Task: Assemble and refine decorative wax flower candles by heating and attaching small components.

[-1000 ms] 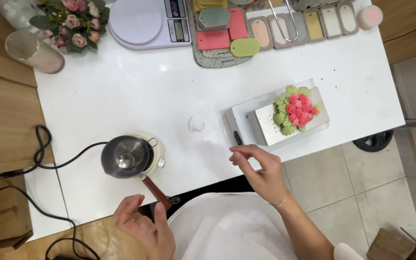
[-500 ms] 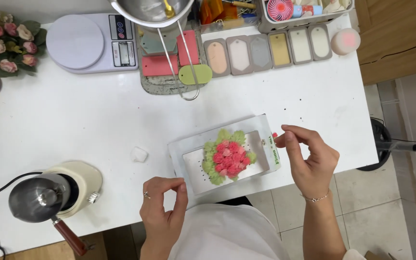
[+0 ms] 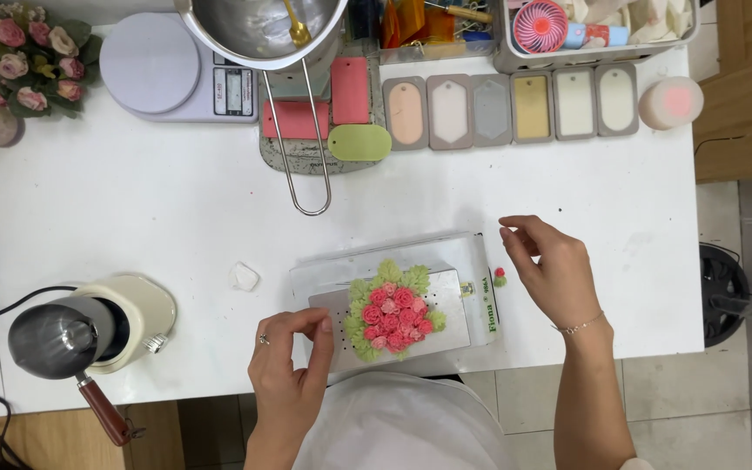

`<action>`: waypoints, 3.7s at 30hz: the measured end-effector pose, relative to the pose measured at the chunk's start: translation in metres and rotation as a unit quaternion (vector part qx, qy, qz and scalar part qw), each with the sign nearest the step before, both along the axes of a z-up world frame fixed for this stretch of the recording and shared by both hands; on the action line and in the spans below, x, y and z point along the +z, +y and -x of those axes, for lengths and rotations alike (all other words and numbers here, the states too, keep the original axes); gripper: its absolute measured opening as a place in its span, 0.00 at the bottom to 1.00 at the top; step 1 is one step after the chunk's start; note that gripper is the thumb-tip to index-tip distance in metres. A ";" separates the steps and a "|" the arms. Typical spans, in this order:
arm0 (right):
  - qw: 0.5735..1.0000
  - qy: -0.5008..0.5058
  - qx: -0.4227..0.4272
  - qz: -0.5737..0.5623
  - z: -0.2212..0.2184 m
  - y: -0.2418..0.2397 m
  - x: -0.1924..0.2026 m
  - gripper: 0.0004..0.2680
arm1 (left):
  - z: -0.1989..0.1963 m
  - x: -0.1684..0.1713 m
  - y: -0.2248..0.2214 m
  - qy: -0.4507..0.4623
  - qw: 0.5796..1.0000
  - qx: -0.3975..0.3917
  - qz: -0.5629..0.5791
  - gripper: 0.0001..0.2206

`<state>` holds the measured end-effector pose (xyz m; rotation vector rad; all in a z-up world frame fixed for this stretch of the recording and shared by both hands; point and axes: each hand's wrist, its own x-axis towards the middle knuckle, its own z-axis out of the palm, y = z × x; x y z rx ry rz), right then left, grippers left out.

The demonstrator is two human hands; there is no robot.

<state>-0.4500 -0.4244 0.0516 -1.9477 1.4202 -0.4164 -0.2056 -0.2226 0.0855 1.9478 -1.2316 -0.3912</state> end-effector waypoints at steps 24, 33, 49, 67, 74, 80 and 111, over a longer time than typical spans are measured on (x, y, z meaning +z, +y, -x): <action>0.967 0.238 0.087 0.011 -0.084 -0.101 -0.158 0.19 | -0.013 -0.020 0.011 0.044 0.992 0.105 -0.062 0.09; 0.950 0.300 0.080 0.044 -0.070 -0.098 -0.183 0.22 | -0.013 -0.018 0.005 0.077 0.990 0.090 -0.076 0.10; 0.915 0.094 0.132 0.368 -0.051 -0.094 -0.201 0.05 | -0.013 -0.022 0.004 0.089 0.980 0.115 -0.137 0.07; 0.933 -0.196 -0.250 -0.167 -0.046 -0.092 -0.188 0.08 | -0.001 -0.019 -0.011 0.034 0.992 0.053 -0.108 0.08; 0.900 -0.241 -0.248 -0.265 -0.047 -0.102 -0.205 0.07 | 0.003 -0.013 -0.011 0.056 0.996 0.032 -0.068 0.09; 0.857 -0.387 -0.230 -0.250 -0.029 -0.090 -0.181 0.05 | 0.000 -0.008 -0.002 0.059 0.998 0.027 -0.027 0.08; 0.825 -0.448 -0.196 -0.282 -0.153 0.172 0.044 0.05 | -0.075 0.020 0.033 0.630 0.773 0.076 0.014 0.19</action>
